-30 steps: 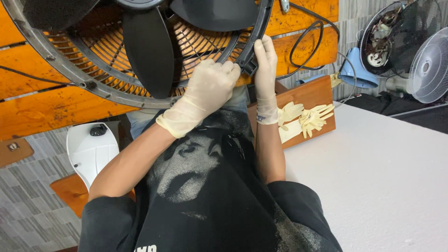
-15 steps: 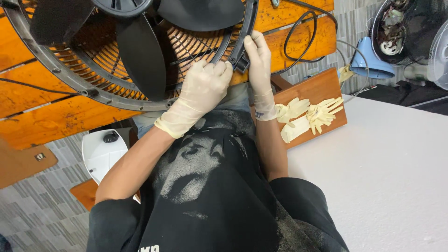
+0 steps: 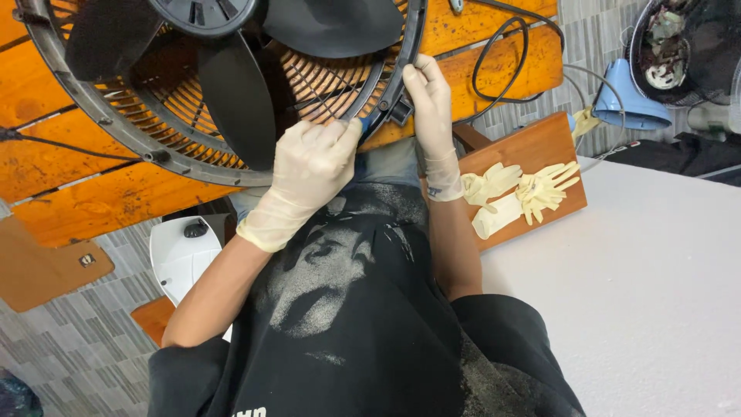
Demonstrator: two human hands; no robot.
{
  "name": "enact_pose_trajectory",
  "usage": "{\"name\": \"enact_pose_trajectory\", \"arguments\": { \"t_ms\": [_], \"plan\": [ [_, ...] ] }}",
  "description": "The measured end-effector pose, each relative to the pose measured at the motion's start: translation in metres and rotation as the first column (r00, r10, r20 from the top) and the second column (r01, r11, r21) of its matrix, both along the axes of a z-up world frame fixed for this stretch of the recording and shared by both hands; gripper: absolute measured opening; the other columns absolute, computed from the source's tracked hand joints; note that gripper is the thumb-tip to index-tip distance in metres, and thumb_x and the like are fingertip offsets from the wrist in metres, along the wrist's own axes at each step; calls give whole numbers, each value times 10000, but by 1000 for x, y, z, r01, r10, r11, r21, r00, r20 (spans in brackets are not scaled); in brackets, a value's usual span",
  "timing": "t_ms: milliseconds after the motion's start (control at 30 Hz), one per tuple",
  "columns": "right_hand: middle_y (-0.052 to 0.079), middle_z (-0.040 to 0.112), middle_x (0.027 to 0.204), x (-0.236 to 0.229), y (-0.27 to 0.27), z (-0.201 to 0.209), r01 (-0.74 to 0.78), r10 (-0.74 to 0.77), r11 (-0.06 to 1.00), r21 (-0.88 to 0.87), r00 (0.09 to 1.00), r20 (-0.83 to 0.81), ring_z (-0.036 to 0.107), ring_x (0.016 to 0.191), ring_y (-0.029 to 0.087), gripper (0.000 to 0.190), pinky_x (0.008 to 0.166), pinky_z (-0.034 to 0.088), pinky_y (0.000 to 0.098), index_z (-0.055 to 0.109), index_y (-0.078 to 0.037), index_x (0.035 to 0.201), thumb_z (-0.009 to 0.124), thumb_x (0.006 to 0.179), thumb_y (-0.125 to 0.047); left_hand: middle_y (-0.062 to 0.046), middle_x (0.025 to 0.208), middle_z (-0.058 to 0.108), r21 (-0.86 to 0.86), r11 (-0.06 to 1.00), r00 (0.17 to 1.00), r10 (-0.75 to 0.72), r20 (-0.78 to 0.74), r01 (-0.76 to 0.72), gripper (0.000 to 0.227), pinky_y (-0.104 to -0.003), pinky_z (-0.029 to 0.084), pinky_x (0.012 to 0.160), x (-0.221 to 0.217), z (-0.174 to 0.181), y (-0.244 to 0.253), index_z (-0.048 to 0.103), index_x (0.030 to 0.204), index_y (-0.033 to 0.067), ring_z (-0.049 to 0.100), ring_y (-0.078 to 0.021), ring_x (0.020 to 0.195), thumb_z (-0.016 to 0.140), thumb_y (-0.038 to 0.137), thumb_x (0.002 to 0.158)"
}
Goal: Repairing the rim of an industrial fan guard using a screwdriver and a cloth.
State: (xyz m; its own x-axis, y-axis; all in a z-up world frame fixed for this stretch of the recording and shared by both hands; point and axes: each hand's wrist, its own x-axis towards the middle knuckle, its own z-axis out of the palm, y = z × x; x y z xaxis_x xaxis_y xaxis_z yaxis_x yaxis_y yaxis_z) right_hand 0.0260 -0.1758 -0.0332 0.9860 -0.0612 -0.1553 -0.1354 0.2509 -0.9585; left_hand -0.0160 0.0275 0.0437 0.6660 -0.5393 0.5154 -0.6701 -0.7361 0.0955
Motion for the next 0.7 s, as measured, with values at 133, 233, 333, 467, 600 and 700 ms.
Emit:
{"name": "enact_pose_trajectory", "arguments": {
  "t_ms": [133,233,333,467,600,700],
  "plan": [
    [-38,625,932,1,-1,-11,11,-11,1000,-4,1000,24,565,869,51,173,825,477,218,607,-101,1110,596,1039,-258,-6,793,585,61,998,999,-10,-45,13,175,-345,403,620,4,-10,-8,689,1062,78,572,-199,643,596,79,914],
    [-66,578,877,1,-2,-13,21,-20,1000,-17,1000,15,505,815,32,151,782,442,210,606,-109,1100,591,1040,-248,-6,789,557,71,997,997,-39,-59,43,235,-363,426,636,10,-26,-16,685,1107,90,563,-217,628,632,105,878],
    [-65,565,865,1,-2,-13,10,-10,1000,-9,1000,14,495,796,31,151,756,433,205,604,-108,1097,590,1044,-248,19,772,584,83,996,999,-29,-39,32,227,-350,432,605,16,-36,-20,713,1071,98,581,-202,606,621,72,865],
    [-70,507,851,1,-2,-11,12,-11,997,-75,1000,18,448,776,40,145,730,401,218,607,-118,1082,570,1050,-254,20,752,558,137,991,998,-4,-56,11,156,-352,435,612,20,-39,-25,679,985,123,586,-203,597,621,121,840],
    [-62,518,876,1,-1,-14,31,-29,997,-70,999,32,440,789,41,145,743,403,218,610,-113,1084,568,1048,-247,23,728,501,158,987,999,32,19,-34,70,-345,406,609,17,-41,-31,632,891,153,548,-188,593,629,123,827],
    [-69,491,867,0,1,-3,22,-18,992,-123,999,32,428,777,46,136,740,393,223,603,-125,1069,549,1054,-249,-21,737,501,52,998,997,13,77,-17,194,-333,400,589,15,-41,-30,695,1019,42,494,-196,584,552,2,894]
  ]
}}
